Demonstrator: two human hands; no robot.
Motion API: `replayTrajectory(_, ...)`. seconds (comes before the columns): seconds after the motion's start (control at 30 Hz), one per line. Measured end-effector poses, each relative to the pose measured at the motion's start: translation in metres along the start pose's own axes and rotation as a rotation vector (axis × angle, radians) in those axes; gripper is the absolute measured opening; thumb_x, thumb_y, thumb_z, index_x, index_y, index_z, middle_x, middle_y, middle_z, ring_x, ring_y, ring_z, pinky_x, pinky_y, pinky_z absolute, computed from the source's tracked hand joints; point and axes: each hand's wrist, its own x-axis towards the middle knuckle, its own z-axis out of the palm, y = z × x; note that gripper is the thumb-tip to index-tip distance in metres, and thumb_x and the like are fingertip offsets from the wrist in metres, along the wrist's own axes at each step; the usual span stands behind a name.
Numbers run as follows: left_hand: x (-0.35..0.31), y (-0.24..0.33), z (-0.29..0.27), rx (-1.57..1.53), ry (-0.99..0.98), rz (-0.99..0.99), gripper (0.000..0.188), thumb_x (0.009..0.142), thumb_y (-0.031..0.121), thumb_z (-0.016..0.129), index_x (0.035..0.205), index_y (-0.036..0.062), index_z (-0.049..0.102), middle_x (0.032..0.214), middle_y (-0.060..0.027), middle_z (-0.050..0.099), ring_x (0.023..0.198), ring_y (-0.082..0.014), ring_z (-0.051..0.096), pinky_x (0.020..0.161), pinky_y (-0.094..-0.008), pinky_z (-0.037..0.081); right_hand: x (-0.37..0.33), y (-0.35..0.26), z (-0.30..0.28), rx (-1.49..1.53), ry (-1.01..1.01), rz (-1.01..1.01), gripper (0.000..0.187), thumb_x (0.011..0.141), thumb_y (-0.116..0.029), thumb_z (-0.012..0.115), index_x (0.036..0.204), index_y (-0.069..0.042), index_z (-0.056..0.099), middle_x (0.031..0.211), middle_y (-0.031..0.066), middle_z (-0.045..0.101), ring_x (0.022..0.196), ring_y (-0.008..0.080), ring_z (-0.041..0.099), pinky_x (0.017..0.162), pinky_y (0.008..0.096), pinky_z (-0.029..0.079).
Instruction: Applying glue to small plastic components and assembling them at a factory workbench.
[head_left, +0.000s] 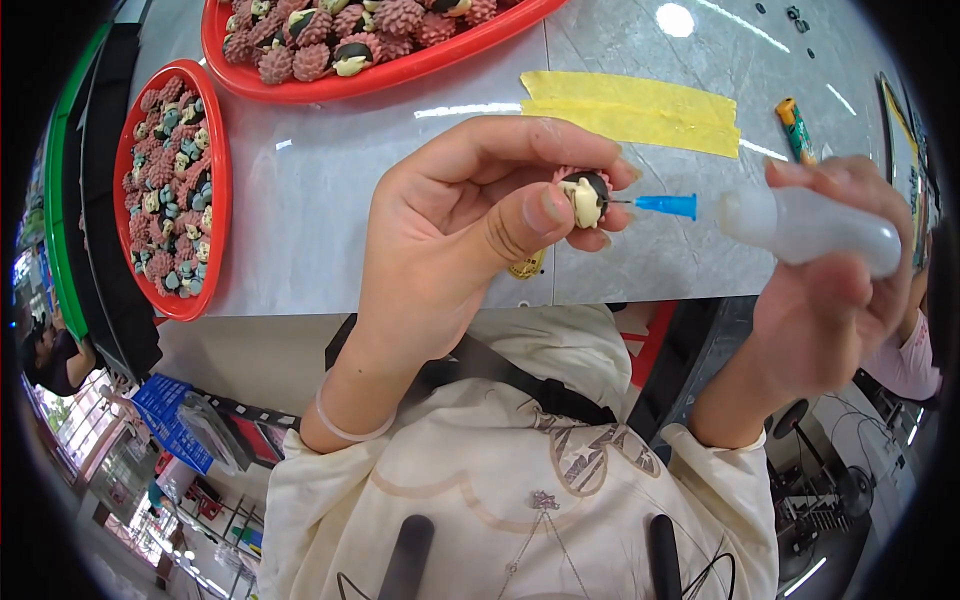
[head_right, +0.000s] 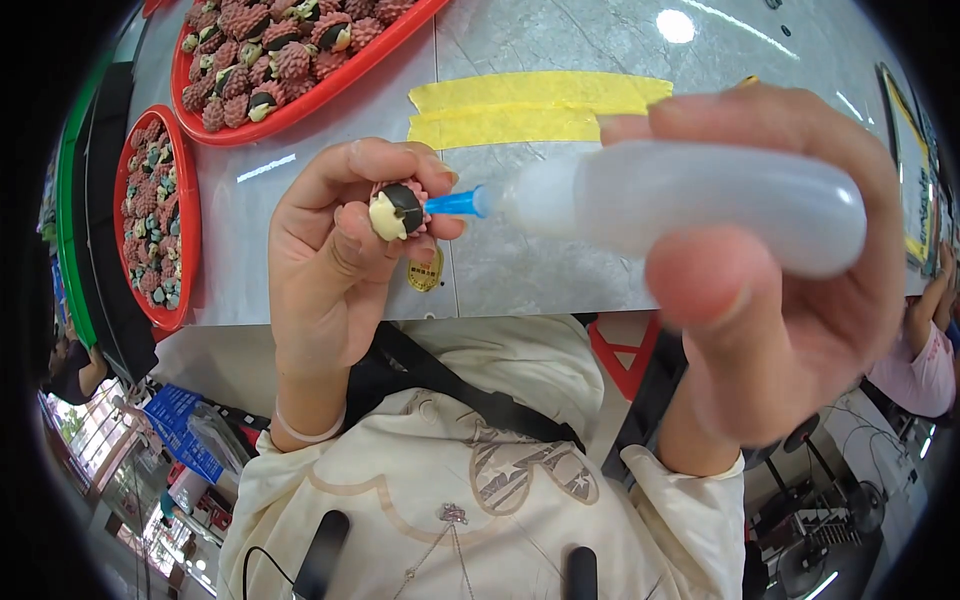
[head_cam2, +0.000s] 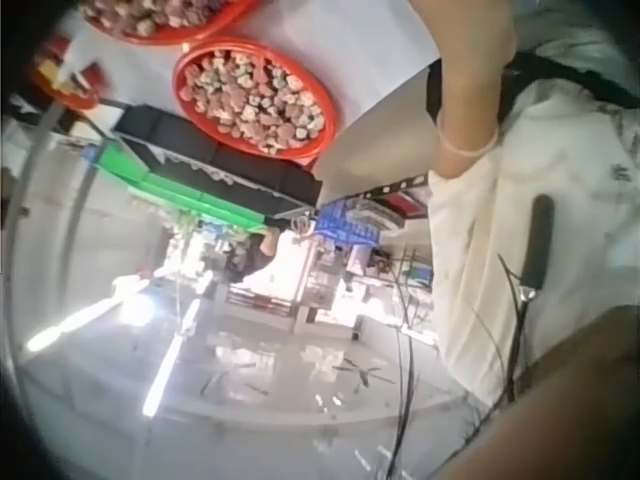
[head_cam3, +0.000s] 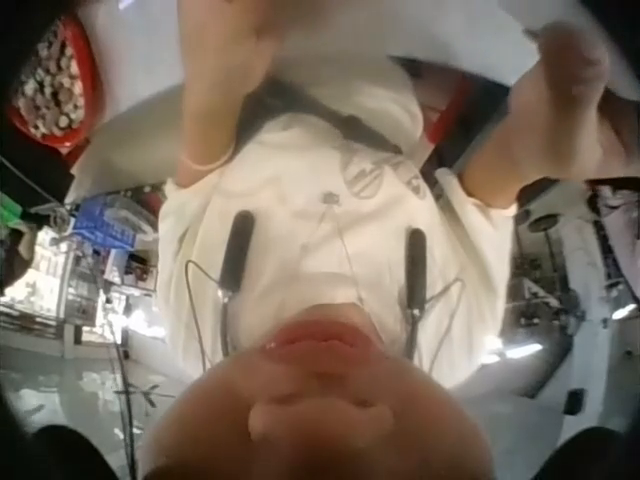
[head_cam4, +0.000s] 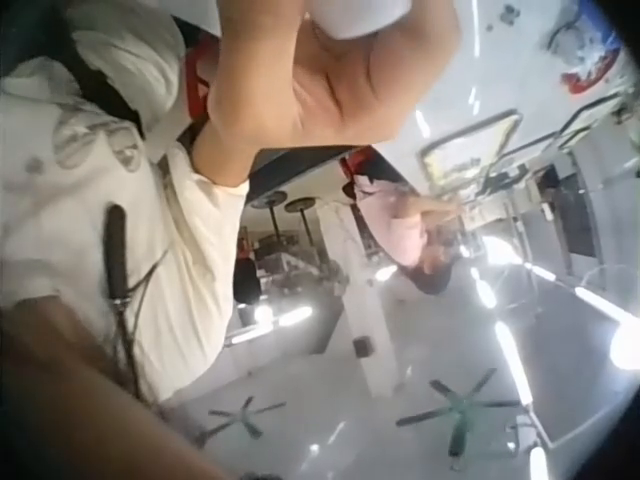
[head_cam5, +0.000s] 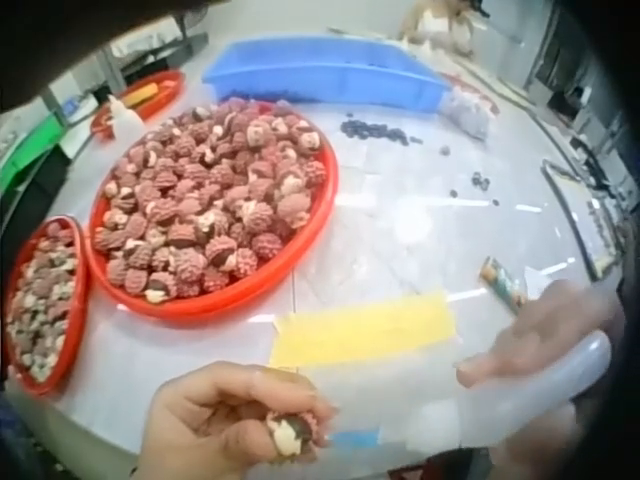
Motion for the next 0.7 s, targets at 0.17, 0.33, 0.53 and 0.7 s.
replayTrajectory(0.17,0.001,-0.001,-0.001,0.009,0.008,-0.002,0.040,0.076,0.029,0.055,0.099,-0.0031,0.046,0.093,-0.0169,0.050,0.072,-0.0155,0.055,0.066,-0.0241,0.046,0.008,-0.012,-0.005,-0.042,-0.218,-0.159,0.039,0.076,-0.028,0.052,0.095,0.006,0.048,0.079,0.0214,0.057,0.062,0.0157,0.046,0.055,0.0233,0.037)
replayTrajectory(0.33,0.001,0.002,0.001,0.009,0.028,-0.014,0.040,0.075,0.028,0.056,0.099,-0.0029,0.046,0.092,-0.0169,0.050,0.073,-0.0169,0.054,0.065,-0.0237,0.046,0.007,-0.015,-0.009,-0.093,-0.144,-0.069,0.039,0.077,-0.029,0.051,0.095,0.006,0.048,0.082,0.0214,0.056,0.066,0.0174,0.049,0.055,0.0247,0.039)
replayTrajectory(0.53,0.004,0.001,0.000,-0.044,0.024,-0.010,0.040,0.075,0.028,0.056,0.098,-0.0028,0.046,0.092,-0.0168,0.050,0.074,-0.0181,0.055,0.061,-0.0212,0.046,-0.004,-0.002,-0.027,0.132,0.127,0.201,0.037,0.078,-0.024,0.052,0.098,0.006,0.045,0.092,0.0232,0.053,0.081,0.0266,0.055,0.067,0.0311,0.045)
replayTrajectory(0.7,0.002,0.002,0.006,-0.064,0.060,-0.056,0.038,0.075,0.028,0.057,0.094,-0.0024,0.046,0.091,-0.0158,0.050,0.074,-0.0181,0.054,0.057,-0.0206,0.045,0.014,0.032,-0.021,0.111,0.261,0.213,0.025,0.072,0.001,0.055,0.094,0.004,0.043,0.084,0.0133,0.055,0.079,0.0238,0.056,0.066,0.0283,0.044)
